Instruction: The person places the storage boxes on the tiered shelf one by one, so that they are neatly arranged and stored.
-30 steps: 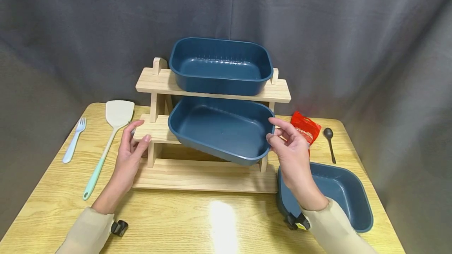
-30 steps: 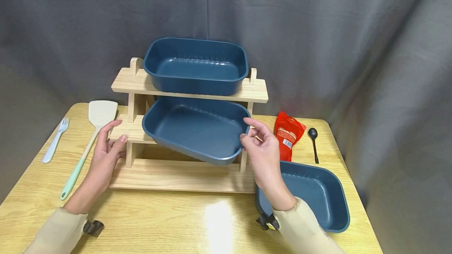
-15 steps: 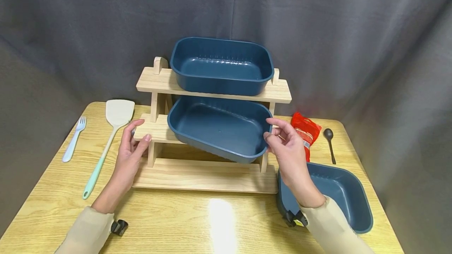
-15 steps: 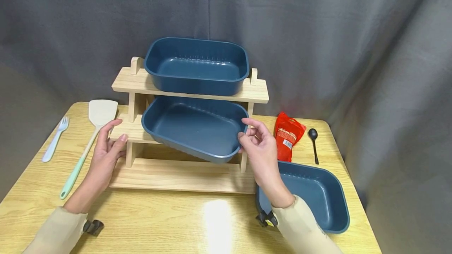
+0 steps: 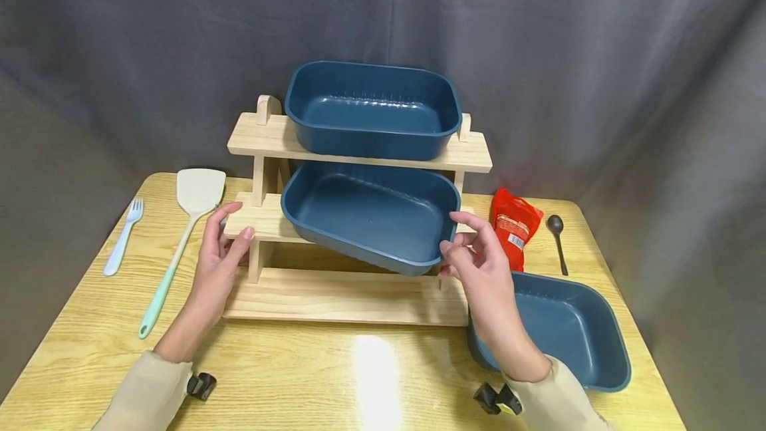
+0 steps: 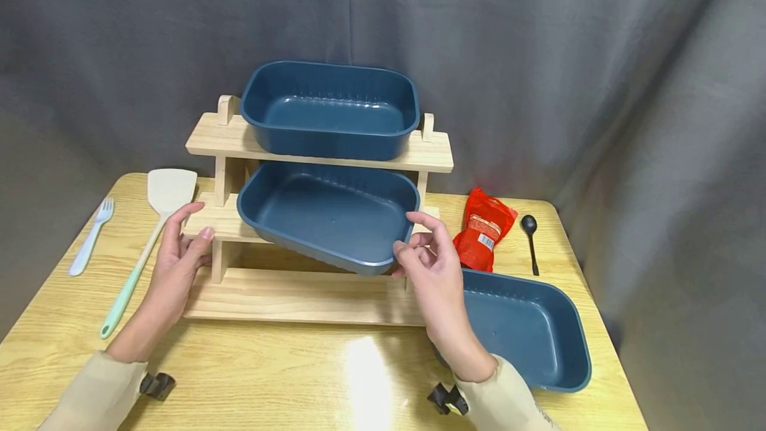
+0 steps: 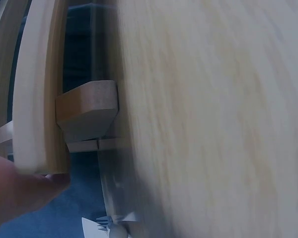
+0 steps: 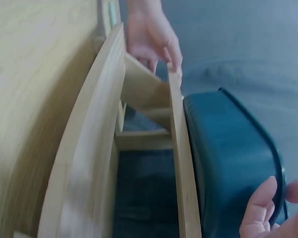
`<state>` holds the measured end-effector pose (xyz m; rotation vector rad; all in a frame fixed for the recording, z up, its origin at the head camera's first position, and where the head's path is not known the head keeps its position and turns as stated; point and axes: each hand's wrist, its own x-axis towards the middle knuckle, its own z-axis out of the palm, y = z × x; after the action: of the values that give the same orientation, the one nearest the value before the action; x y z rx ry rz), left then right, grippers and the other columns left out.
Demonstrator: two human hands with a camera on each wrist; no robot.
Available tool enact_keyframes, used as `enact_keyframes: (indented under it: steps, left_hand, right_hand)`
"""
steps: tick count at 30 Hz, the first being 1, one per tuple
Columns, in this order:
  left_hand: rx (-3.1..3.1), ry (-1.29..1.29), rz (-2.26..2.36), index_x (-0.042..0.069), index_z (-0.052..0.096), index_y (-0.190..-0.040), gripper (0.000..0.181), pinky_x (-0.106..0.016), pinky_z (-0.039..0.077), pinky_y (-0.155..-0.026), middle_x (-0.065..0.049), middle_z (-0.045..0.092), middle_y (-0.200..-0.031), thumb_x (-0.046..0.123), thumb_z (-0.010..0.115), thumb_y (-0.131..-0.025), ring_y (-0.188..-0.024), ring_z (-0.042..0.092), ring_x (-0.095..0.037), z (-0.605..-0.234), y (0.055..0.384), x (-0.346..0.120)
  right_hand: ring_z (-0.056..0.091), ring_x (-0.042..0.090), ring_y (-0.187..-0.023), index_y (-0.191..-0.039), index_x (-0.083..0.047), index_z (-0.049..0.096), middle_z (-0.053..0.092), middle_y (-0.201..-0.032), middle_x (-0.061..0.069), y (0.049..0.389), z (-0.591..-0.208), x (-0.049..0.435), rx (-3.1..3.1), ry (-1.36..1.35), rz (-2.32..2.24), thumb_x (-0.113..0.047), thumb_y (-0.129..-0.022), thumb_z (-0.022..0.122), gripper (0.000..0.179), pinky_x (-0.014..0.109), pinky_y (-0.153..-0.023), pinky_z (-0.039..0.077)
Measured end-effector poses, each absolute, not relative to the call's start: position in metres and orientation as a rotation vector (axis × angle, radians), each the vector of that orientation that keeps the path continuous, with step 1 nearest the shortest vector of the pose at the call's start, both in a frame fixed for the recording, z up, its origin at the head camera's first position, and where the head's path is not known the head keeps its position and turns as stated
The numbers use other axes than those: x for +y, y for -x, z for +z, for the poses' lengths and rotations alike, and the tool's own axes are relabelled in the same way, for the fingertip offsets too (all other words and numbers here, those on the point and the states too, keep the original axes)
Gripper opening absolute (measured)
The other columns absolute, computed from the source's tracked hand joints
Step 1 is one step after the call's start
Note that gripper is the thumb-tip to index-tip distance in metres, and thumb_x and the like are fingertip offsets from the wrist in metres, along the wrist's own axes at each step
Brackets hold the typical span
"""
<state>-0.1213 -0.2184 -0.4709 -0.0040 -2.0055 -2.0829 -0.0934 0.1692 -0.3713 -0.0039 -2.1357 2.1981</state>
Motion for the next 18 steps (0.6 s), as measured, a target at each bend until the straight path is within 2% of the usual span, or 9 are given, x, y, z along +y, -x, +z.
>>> enact_keyframes:
  steps: [3, 6, 10, 13, 18]
  left_hand:
    - [-2.001, 0.007, -2.090, 0.023, 0.043, -0.163, 0.053, -0.022, 0.048, -0.085, -0.002, 0.052, -0.143, 0.017, 0.061, -0.114, -0.099, 0.053, -0.013, -0.471, 0.121, -0.219]
    - [-2.003, 0.007, -2.087, 0.023, 0.043, -0.163, 0.052, -0.023, 0.048, -0.086, 0.001, 0.050, -0.148, 0.019, 0.061, -0.114, -0.099, 0.053, -0.013, -0.471, 0.121, -0.219]
    - [-2.003, 0.007, -2.080, 0.023, 0.043, -0.163, 0.052, -0.022, 0.048, -0.088, 0.001, 0.050, -0.150, 0.020, 0.061, -0.114, -0.102, 0.054, -0.013, -0.472, 0.121, -0.219]
    - [-1.997, 0.007, -2.085, 0.022, 0.043, -0.163, 0.053, -0.022, 0.048, -0.088, -0.002, 0.052, -0.146, 0.019, 0.061, -0.114, -0.102, 0.054, -0.014, -0.472, 0.121, -0.219]
    - [-2.006, 0.008, -2.077, 0.022, 0.043, -0.164, 0.053, -0.022, 0.047, -0.089, 0.000, 0.044, -0.158, 0.018, 0.061, -0.114, -0.103, 0.054, -0.014, -0.472, 0.122, -0.218]
  right_hand:
    - [0.060, 0.022, -0.083, -0.148, -0.013, 0.058, 0.052, -0.109, 0.013, 0.087, -0.371, 0.167, -2.128, 0.003, 2.224, 0.000, -0.106, 0.060, 0.044, 0.034, -0.076, 0.062]
    - [0.062, 0.023, -0.083, -0.148, -0.012, 0.058, 0.053, -0.110, 0.015, 0.083, -0.371, 0.165, -2.135, -0.004, 2.230, 0.001, -0.106, 0.061, 0.045, 0.035, -0.078, 0.063]
    - [0.065, 0.022, -0.080, -0.147, -0.005, 0.057, 0.053, -0.108, 0.017, 0.081, -0.370, 0.162, -2.126, -0.018, 2.238, 0.003, -0.105, 0.062, 0.044, 0.034, -0.078, 0.063]
    - [0.066, 0.021, -0.077, -0.146, -0.001, 0.056, 0.053, -0.106, 0.017, 0.081, -0.368, 0.162, -2.103, -0.010, 2.261, 0.004, -0.104, 0.062, 0.043, 0.034, -0.078, 0.064]
    - [0.065, 0.018, -0.075, -0.149, 0.001, 0.055, 0.051, -0.105, 0.015, 0.085, -0.366, 0.162, -2.069, 0.013, 2.322, 0.005, -0.104, 0.060, 0.046, 0.034, -0.080, 0.064]
